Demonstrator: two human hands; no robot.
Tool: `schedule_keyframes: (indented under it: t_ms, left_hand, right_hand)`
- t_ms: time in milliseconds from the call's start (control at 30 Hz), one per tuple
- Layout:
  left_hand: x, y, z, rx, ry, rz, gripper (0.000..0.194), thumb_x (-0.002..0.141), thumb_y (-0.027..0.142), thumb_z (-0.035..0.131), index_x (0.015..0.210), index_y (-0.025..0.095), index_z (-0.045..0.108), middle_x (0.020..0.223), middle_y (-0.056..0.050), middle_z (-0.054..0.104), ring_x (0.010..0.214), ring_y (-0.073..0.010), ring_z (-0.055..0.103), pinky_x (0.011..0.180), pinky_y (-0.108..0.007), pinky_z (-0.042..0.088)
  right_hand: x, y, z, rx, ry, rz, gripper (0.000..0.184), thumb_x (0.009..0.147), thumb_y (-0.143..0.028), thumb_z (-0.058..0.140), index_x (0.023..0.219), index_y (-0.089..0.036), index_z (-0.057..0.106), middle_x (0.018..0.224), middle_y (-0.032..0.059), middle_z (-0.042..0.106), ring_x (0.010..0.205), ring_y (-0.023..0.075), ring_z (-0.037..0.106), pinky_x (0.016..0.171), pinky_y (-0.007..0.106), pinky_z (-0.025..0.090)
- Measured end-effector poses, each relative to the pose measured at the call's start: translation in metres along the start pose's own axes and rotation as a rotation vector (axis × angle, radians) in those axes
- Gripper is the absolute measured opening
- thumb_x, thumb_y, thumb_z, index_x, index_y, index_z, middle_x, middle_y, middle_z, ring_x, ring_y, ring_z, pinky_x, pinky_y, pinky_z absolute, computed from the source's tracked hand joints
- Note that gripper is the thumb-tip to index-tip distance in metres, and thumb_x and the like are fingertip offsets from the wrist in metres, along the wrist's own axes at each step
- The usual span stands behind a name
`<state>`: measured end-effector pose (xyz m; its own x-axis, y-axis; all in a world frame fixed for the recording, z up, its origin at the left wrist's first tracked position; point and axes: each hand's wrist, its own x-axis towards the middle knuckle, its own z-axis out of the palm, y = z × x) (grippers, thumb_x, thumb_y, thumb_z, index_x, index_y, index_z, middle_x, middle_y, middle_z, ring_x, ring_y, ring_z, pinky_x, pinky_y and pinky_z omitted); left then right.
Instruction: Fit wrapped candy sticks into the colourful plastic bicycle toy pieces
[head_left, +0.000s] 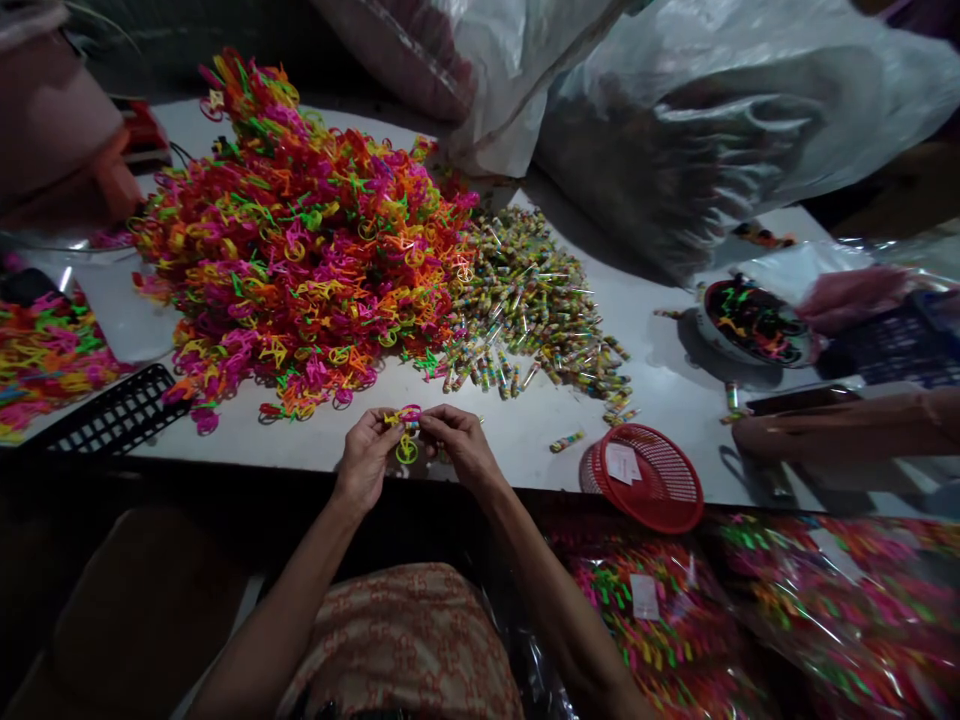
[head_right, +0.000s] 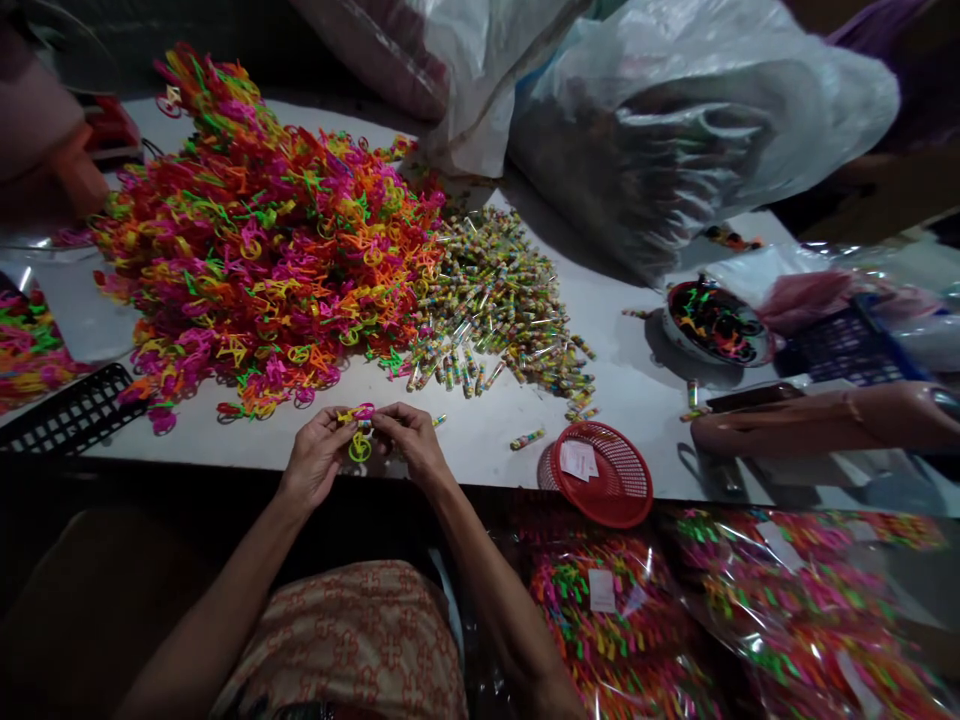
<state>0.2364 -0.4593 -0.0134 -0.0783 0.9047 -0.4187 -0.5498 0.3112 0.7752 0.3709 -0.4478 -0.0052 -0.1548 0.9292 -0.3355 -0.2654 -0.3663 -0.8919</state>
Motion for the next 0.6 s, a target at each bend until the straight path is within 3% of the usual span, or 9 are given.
schedule_keyframes:
  t_ms: [200,467,600]
  left_hand:
    - [0.002,0.0039,-0.0032,-0.077,0.056,-0.071,0.036,0.051,0.014,0.082,0.078,0.015,0.059,0.073,0.0,0.07,0.064,-0.0101,0.063,0.059,-0.02,0.049]
    - [-0.0035,0.0057,0.0013,-0.069,-0.026,-0.124,0.04,0.047,0.017,0.085,0.078,0.015,0.06,0.074,0.0,0.071,0.064,-0.0097,0.063,0.058,-0.018,0.049]
    - [-0.0065,0.0051,0.0016,-0.029,-0.053,-0.122,0.042,0.045,0.021,0.086,0.076,0.015,0.059,0.07,0.001,0.069,0.059,-0.0096,0.061,0.055,-0.019,0.048]
  right_hand:
    - [-0.0009,-0.0019,-0.0019,-0.027,0.038,-0.018,0.026,0.063,-0.039,0.074,0.068,-0.016,0.063,0.051,-0.0047,0.056,0.041,0.0066,0.046,0.044,0.021,0.035]
    - [-0.0023,-0.0035,-0.0067,0.019,-0.101,0.082,0.031,0.063,-0.043,0.075,0.067,-0.016,0.06,0.048,-0.0054,0.055,0.036,0.0051,0.043,0.039,0.019,0.026]
    - [-0.0069,-0.0053,-0.0075,0.032,-0.139,0.078,0.034,0.064,-0.046,0.074,0.067,-0.017,0.058,0.05,-0.005,0.057,0.035,0.005,0.044,0.04,0.018,0.03]
